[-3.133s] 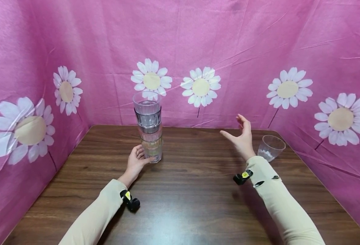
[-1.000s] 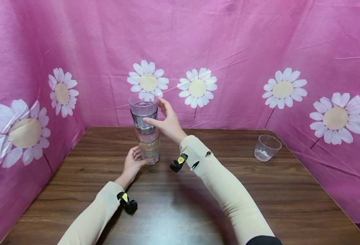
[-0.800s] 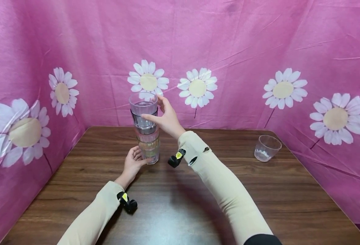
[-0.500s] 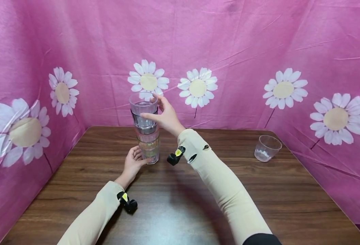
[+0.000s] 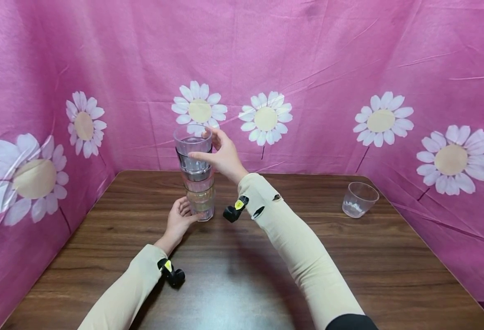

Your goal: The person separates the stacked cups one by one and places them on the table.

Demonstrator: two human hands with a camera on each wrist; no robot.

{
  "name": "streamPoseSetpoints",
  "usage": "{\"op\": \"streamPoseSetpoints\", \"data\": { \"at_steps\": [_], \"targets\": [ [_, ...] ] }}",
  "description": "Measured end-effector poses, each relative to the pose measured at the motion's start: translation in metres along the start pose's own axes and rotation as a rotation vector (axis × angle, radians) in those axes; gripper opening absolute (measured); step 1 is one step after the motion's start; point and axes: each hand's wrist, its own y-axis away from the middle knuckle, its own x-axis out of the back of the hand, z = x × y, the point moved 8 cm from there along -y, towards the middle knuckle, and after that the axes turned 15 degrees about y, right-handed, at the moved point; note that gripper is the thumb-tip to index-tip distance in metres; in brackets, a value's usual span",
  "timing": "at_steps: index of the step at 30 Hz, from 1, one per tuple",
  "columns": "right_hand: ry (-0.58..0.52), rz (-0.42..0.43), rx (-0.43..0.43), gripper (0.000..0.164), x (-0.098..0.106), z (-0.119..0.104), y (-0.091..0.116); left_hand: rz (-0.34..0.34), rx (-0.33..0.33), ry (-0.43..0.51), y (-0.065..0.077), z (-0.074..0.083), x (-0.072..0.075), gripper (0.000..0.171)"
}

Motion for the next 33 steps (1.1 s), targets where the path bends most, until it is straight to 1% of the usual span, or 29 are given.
{"op": "streamPoseSetpoints", "data": {
  "at_steps": [9,15,22,26,33],
  "targets": [
    [-0.011,0.039,0.003,0.082,0.002,-0.001,0.000,-0.002,0.004,0.012,0.002,0.002,-0.001,0.073],
    [-0.024,0.079,0.033,0.080,0.006,-0.004,-0.001,0.001,-0.005,0.009,0.002,0.002,0.000,0.070],
    [-0.041,0.086,0.038,0.080,0.007,-0.007,-0.001,0.001,-0.009,0.026,0.001,0.001,0.001,0.069],
    [-0.061,0.108,0.041,0.079,0.010,-0.010,-0.002,0.000,-0.008,0.019,0.002,0.001,0.000,0.069],
    [-0.118,0.162,0.059,0.077,0.018,-0.021,-0.002,0.005,-0.011,0.017,0.003,0.003,0.000,0.068]
  ]
}}
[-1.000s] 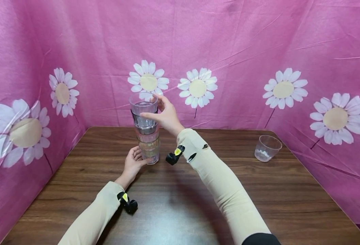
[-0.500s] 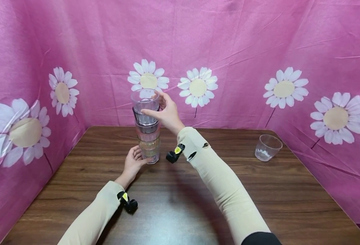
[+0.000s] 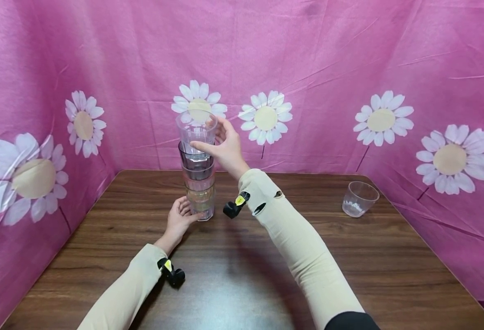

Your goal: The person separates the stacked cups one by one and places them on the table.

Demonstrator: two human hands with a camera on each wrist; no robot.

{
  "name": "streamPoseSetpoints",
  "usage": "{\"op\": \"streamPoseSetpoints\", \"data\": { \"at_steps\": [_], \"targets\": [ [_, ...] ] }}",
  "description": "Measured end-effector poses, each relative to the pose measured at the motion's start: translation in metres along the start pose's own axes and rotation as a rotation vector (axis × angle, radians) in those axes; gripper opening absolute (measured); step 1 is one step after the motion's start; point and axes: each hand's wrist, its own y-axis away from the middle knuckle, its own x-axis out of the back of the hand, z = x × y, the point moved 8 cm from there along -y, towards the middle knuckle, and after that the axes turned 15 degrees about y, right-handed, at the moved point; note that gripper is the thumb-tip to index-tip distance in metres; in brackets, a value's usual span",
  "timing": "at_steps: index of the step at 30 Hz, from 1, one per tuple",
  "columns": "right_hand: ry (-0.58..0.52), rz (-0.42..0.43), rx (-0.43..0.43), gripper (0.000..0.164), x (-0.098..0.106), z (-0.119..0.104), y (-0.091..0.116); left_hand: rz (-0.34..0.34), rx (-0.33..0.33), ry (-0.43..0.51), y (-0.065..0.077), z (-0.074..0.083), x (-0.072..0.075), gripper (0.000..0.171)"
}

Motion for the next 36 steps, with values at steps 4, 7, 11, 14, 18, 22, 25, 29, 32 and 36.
{"op": "streamPoseSetpoints", "data": {
  "at_steps": [4,7,11,14,18,22,25,29,32,36],
  "targets": [
    [-0.036,0.020,0.026,0.078,0.003,-0.006,-0.001,0.002,0.000,0.000,0.000,0.000,0.001,0.068],
    [-0.049,0.028,0.031,0.079,0.004,-0.008,-0.001,0.002,0.006,0.000,-0.001,-0.001,0.002,0.069],
    [-0.087,0.054,0.037,0.080,0.008,-0.011,-0.001,-0.001,0.018,0.002,-0.001,-0.003,0.002,0.070],
    [-0.117,0.083,0.056,0.081,0.014,-0.015,-0.002,-0.003,0.022,0.001,-0.002,-0.004,0.001,0.071],
    [-0.133,0.118,0.095,0.080,0.023,-0.019,-0.004,-0.001,0.017,0.002,-0.002,-0.005,0.002,0.070],
    [-0.136,0.140,0.107,0.080,0.031,-0.019,-0.005,-0.001,0.011,0.016,-0.002,-0.004,0.002,0.070],
    [-0.130,0.153,0.088,0.081,0.038,-0.015,-0.005,-0.002,0.008,0.022,-0.002,-0.003,0.002,0.071],
    [-0.107,0.176,0.066,0.080,0.048,-0.006,-0.003,0.004,0.011,0.009,-0.001,-0.003,0.002,0.073],
    [-0.087,0.199,0.065,0.079,0.057,0.001,0.000,0.007,0.015,0.003,-0.001,-0.003,0.002,0.074],
    [-0.082,0.224,0.061,0.082,0.067,0.012,0.003,0.003,0.022,-0.005,0.001,0.000,0.000,0.073]
  ]
}}
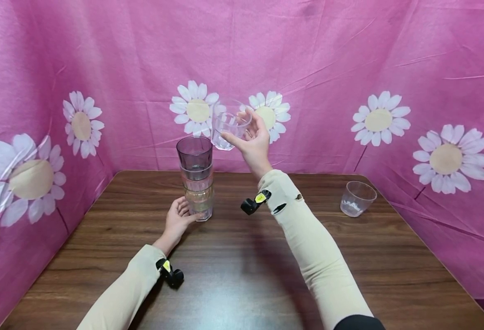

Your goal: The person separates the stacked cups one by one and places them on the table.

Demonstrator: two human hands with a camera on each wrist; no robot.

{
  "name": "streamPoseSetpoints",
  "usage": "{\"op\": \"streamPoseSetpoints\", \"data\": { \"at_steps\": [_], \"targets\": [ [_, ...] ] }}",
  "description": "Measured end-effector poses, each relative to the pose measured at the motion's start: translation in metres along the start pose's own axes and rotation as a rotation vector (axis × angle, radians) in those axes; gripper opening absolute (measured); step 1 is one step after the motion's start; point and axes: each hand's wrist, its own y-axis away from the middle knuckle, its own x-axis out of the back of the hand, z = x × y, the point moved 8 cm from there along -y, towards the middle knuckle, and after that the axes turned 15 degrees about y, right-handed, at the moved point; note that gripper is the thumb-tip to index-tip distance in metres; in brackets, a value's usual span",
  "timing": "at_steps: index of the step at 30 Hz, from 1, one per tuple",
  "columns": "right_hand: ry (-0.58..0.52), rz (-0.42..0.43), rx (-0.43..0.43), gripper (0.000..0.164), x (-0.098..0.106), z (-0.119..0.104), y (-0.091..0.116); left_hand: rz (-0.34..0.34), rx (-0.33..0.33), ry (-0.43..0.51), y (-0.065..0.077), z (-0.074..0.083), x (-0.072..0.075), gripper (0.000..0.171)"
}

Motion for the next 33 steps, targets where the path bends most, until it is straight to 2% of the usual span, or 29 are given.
{"op": "streamPoseSetpoints", "data": {
  "at_steps": [4,12,24,33],
  "targets": [
    [0.010,0.026,-0.023,0.084,0.011,0.012,0.003,0.005,0.000,-0.004,-0.002,-0.005,0.002,0.073],
    [0.050,0.044,-0.051,0.082,0.029,0.034,0.012,0.002,-0.005,0.013,-0.001,-0.003,0.001,0.071],
    [0.096,0.044,-0.151,0.082,0.051,0.086,0.038,0.002,-0.008,0.010,-0.002,-0.003,0.001,0.071],
    [0.096,0.063,-0.196,0.081,0.068,0.115,0.056,-0.002,-0.014,0.008,-0.003,-0.005,0.002,0.071]
  ]
}}
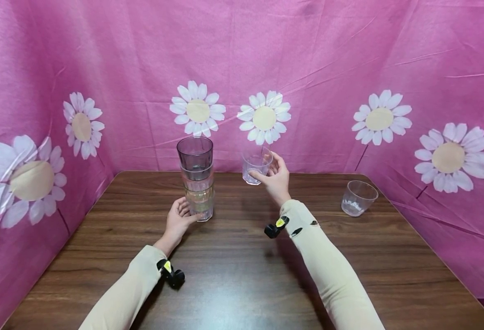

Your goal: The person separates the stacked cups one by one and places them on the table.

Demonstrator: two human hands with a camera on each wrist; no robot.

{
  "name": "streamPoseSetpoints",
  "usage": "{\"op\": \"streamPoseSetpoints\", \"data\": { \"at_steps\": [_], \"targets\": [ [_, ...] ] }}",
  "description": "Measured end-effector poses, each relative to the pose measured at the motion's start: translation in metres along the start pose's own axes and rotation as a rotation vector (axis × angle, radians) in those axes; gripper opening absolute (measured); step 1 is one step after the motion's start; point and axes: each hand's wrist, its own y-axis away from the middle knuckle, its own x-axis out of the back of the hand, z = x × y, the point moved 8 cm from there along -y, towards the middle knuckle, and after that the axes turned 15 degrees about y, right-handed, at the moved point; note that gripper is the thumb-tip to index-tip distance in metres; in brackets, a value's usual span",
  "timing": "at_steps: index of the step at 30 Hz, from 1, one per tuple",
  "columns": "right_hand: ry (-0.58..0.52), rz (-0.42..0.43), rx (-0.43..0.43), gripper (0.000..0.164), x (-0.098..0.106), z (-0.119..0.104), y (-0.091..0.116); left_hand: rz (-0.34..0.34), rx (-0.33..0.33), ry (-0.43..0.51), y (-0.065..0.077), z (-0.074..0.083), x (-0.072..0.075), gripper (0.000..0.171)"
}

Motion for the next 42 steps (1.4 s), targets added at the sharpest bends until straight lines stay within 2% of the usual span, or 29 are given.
{"op": "streamPoseSetpoints", "data": {
  "at_steps": [14,29,42],
  "targets": [
    [0.074,0.025,-0.075,0.085,0.031,0.040,0.012,0.005,0.000,-0.008,0.001,0.001,0.000,0.071],
    [0.128,0.072,-0.119,0.084,0.073,0.064,0.016,-0.003,0.027,0.004,0.000,0.000,-0.002,0.072],
    [0.213,0.138,-0.185,0.084,0.113,0.083,0.023,0.001,0.005,-0.003,0.002,0.001,-0.001,0.071]
  ]
}}
